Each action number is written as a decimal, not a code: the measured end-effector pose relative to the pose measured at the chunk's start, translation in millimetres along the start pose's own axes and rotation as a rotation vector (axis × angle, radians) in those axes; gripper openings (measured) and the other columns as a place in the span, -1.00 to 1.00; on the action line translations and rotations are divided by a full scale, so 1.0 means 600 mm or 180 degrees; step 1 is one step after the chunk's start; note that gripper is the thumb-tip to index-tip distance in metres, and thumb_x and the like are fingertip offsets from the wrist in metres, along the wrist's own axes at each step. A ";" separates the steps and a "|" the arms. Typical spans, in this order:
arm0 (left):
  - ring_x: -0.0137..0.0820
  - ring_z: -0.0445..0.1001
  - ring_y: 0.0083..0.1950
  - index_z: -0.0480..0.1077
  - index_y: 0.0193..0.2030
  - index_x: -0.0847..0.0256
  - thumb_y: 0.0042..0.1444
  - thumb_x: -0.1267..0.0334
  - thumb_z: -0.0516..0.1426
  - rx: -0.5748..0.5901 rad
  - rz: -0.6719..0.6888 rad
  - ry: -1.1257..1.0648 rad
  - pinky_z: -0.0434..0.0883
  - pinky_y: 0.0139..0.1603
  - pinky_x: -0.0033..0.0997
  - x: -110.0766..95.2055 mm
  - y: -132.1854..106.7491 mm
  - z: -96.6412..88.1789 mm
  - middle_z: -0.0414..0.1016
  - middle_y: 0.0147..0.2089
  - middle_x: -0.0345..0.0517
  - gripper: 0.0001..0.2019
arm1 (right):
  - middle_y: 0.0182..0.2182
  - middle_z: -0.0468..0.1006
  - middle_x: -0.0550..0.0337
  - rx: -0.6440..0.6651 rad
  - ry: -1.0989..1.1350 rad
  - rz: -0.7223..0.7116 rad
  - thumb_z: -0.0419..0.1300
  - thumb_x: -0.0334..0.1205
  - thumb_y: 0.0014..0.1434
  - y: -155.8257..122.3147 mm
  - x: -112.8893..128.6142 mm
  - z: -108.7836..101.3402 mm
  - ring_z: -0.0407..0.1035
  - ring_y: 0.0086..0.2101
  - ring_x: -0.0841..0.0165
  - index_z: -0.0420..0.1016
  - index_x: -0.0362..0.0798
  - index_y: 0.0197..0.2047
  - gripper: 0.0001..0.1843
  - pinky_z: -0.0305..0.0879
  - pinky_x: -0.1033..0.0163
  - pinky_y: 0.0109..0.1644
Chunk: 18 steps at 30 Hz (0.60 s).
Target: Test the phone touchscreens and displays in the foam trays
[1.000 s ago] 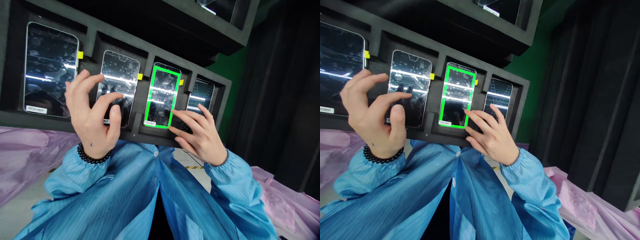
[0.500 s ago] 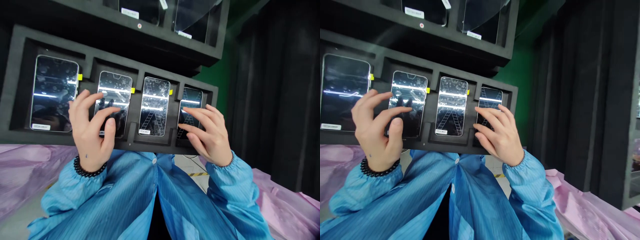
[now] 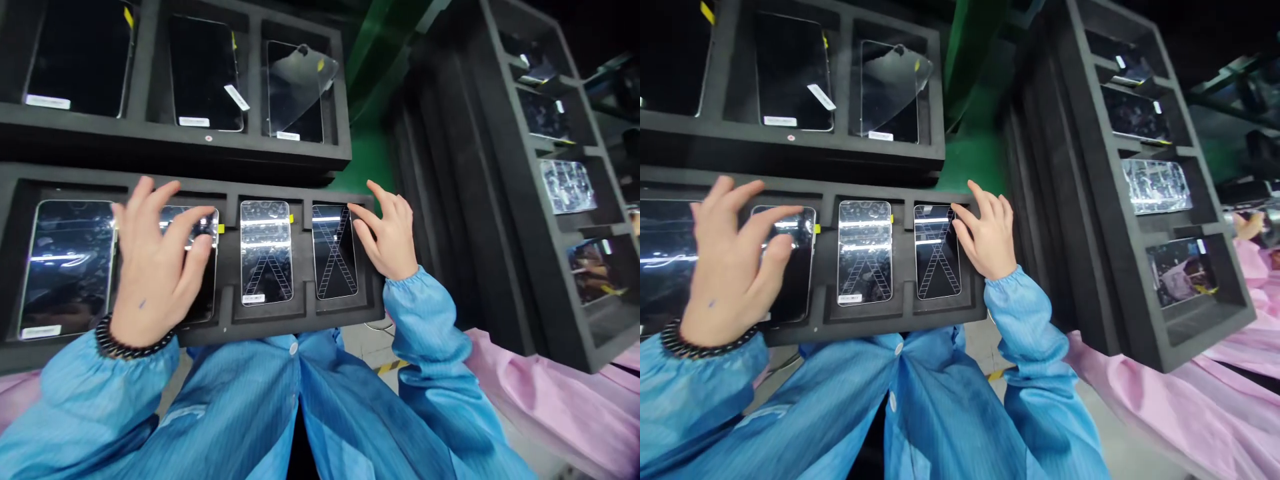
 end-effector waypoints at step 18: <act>0.09 -0.02 0.56 0.51 0.15 0.33 0.37 0.03 -0.08 -0.0236 -0.0112 -0.0084 -0.06 0.58 0.22 0.039 -0.014 -0.012 0.19 0.45 0.17 -0.49 | 0.40 0.31 0.17 0.0099 0.0023 -0.0277 -0.06 -0.09 0.47 -0.016 0.023 0.003 0.26 0.28 0.10 0.65 0.12 0.03 -0.57 0.05 -0.23 0.43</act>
Point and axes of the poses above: each hand's wrist, its own y-axis towards the middle knuckle, its own z-axis out of the palm, x = y × z, the point moved 6 cm from there along y, towards the middle knuckle
